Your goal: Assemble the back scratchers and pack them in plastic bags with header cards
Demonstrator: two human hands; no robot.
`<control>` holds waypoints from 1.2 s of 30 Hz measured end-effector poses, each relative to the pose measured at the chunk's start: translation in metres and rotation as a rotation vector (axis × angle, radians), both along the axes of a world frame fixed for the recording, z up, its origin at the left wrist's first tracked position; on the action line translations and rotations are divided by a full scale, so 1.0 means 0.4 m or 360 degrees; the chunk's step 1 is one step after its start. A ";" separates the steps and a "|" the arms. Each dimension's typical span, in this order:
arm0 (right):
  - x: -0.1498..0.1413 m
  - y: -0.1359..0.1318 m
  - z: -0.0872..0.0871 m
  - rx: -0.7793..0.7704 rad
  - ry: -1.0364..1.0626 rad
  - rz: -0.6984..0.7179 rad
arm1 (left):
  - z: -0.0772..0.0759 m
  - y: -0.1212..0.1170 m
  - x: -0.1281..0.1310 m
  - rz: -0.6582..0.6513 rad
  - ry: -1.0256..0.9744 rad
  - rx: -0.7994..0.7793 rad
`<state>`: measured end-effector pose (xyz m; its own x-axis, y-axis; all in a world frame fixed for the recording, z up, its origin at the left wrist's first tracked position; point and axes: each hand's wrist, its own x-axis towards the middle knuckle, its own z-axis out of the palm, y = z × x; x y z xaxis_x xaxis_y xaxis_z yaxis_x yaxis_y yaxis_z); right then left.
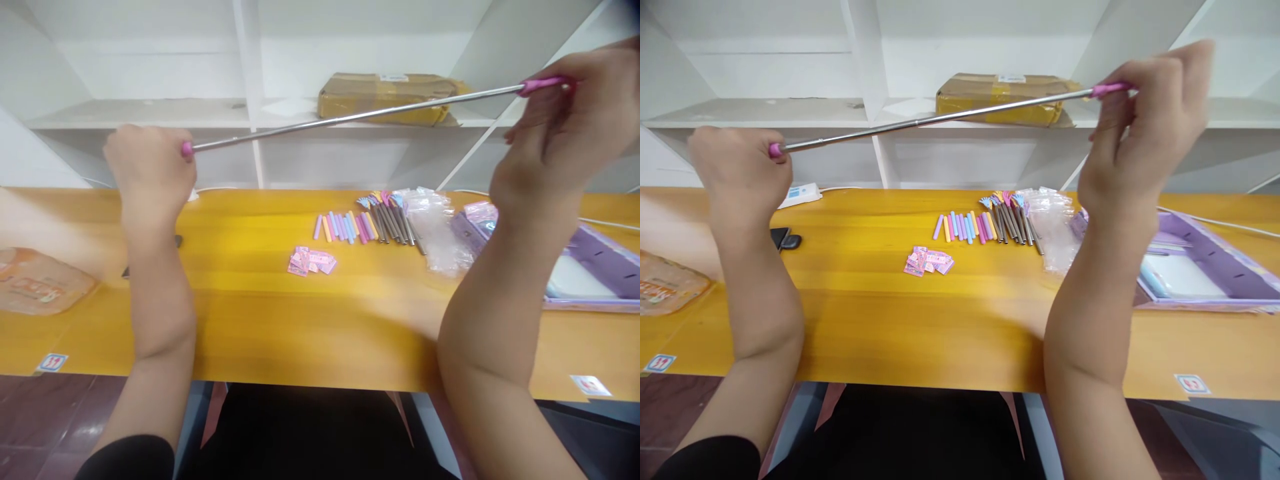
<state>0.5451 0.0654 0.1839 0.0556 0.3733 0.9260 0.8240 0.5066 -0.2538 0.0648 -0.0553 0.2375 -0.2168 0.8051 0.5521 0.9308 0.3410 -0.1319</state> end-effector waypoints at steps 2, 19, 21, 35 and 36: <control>-0.062 -0.020 0.007 0.0243 -0.0079 0.0060 | -0.003 -0.004 0.040 -0.0025 -0.0076 0.0040; -0.311 -0.188 -0.021 0.0401 -0.0581 0.0567 | -0.069 -0.024 0.232 -0.0285 -0.0314 -0.0047; -0.342 -0.211 -0.033 0.0348 -0.0654 0.0542 | -0.072 -0.035 0.249 -0.0292 -0.0381 -0.0047; -0.349 -0.258 -0.023 0.0374 -0.0704 0.0428 | -0.053 -0.087 0.250 -0.0309 -0.0245 0.0078; -0.347 -0.255 -0.024 0.0365 -0.0716 0.0439 | -0.054 -0.085 0.248 -0.0309 -0.0233 0.0066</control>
<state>0.4064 -0.0367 0.1741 -0.4337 0.1049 0.8949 0.6549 0.7189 0.2331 0.1639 -0.0891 0.2159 -0.1405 0.8166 0.5598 0.9875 0.1563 0.0200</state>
